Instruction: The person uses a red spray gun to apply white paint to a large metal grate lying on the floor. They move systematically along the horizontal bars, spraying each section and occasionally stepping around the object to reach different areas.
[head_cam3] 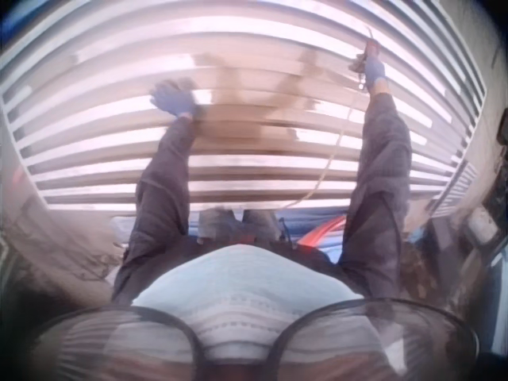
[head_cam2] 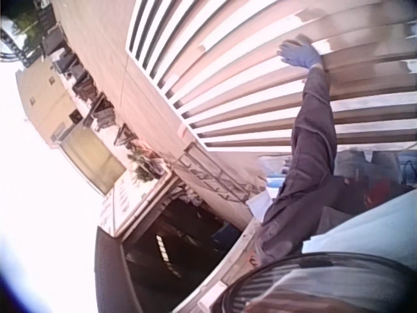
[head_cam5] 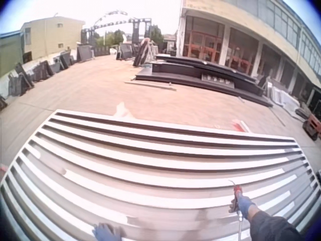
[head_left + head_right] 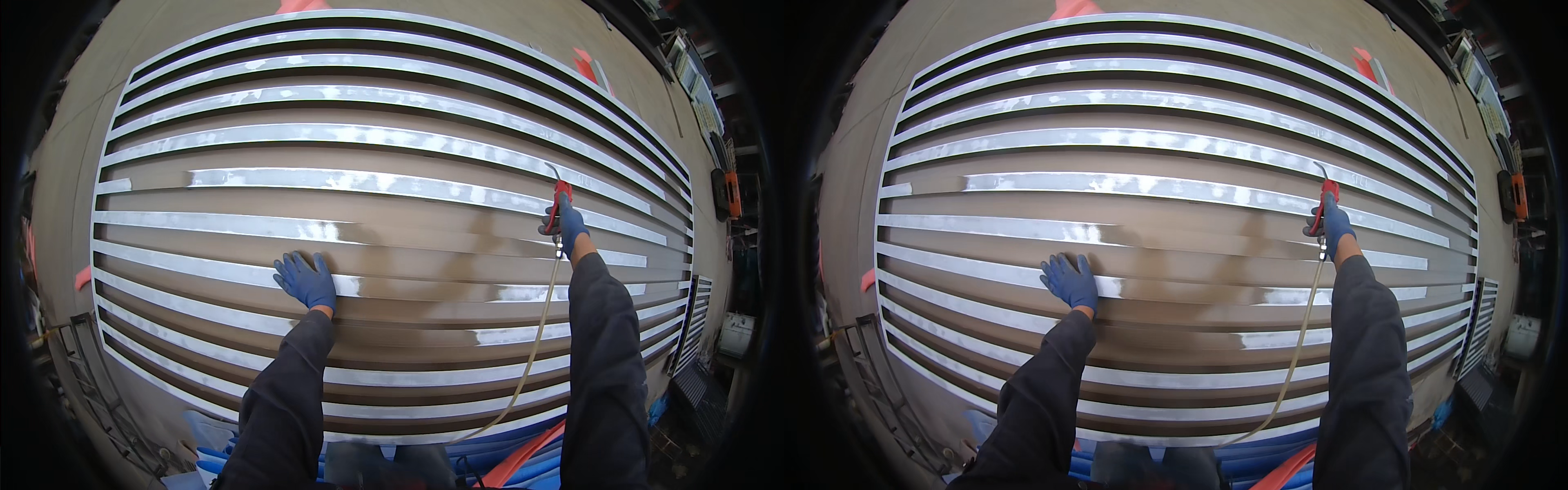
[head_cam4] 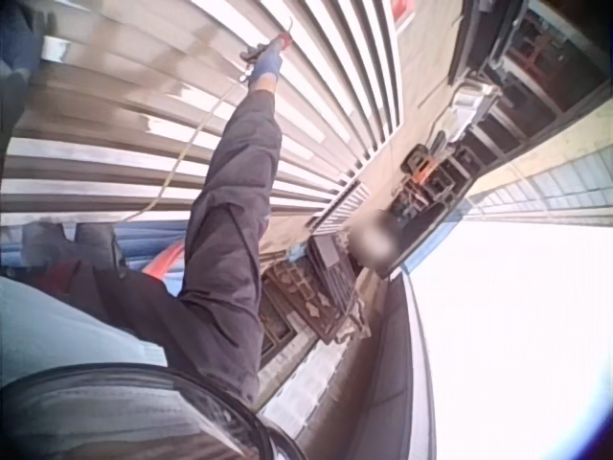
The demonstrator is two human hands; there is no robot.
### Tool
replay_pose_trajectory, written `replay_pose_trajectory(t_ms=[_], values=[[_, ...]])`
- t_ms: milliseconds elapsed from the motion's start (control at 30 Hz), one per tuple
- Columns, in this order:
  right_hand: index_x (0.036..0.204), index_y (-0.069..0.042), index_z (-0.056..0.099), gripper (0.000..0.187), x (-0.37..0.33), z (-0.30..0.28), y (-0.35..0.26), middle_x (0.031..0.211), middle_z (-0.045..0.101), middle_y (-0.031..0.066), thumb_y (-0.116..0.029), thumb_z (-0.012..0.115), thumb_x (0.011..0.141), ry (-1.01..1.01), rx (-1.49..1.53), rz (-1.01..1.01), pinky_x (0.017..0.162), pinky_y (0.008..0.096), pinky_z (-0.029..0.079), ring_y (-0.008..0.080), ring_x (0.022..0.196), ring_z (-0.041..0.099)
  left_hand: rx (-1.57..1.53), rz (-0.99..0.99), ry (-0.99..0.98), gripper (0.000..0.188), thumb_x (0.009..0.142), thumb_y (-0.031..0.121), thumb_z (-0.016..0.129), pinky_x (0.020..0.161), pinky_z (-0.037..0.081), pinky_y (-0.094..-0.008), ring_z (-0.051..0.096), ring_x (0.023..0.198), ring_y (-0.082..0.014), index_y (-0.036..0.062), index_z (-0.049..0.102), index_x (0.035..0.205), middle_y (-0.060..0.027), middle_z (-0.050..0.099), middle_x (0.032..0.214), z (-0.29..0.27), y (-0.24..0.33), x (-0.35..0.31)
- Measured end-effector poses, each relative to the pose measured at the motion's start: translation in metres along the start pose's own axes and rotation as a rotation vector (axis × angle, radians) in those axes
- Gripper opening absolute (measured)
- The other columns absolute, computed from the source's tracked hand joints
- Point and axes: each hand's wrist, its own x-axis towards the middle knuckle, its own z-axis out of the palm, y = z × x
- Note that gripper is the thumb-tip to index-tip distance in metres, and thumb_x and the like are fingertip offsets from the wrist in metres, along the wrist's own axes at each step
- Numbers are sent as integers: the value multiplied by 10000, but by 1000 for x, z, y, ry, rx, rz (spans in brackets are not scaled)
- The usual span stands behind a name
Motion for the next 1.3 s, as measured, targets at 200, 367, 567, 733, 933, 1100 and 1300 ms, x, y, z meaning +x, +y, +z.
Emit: replay_pose_trajectory(t_ms=[200,367,567,733,933,1100,1300], values=[[1116,23,595,666,64,18,-22,833,615,122,-626,533,983,69,-64,-42,587,428,606,217,681,645,5,21,-10,531,968,403,546,1203,111,-668,412,1411,-339,92,585,1396,-115,560,1419,0,15,7],[1176,84,606,667,-3,212,-41,972,643,145,-553,517,1001,-301,-194,-112,590,356,620,198,735,650,7,52,-26,479,977,351,527,1195,111,-687,476,1358,-309,99,604,1377,-90,590,1394,2,12,8],[1038,57,615,602,-82,342,-59,868,638,125,-534,503,1015,-632,-288,-153,601,342,599,203,669,632,36,46,-48,481,992,343,507,1206,98,-665,459,1382,-289,132,570,1419,-64,569,1434,2,12,10],[1080,78,608,675,-14,273,-55,882,631,138,-586,536,980,-299,-198,-84,606,376,638,223,709,661,-31,58,-16,433,964,309,529,1189,124,-690,496,1339,-284,114,636,1336,-52,604,1369,-2,5,17],[1284,6,535,687,42,198,-34,1002,629,151,-617,510,996,79,-30,20,649,482,643,242,750,663,-109,58,44,428,933,293,547,1179,122,-713,494,1343,-278,121,652,1311,-35,601,1375,-6,4,19],[1040,49,659,683,-37,322,-39,729,601,86,-603,459,1008,-558,-298,-93,600,332,550,206,611,642,-82,36,-24,432,940,291,543,1193,102,-701,484,1357,-269,136,647,1329,-6,600,1388,-6,4,18],[1074,15,622,640,4,301,-97,794,639,112,-600,456,1024,-298,-135,-198,644,375,576,225,658,652,-73,23,-75,435,957,286,541,1197,86,-692,478,1360,-269,129,620,1356,-17,607,1377,-2,8,19]])
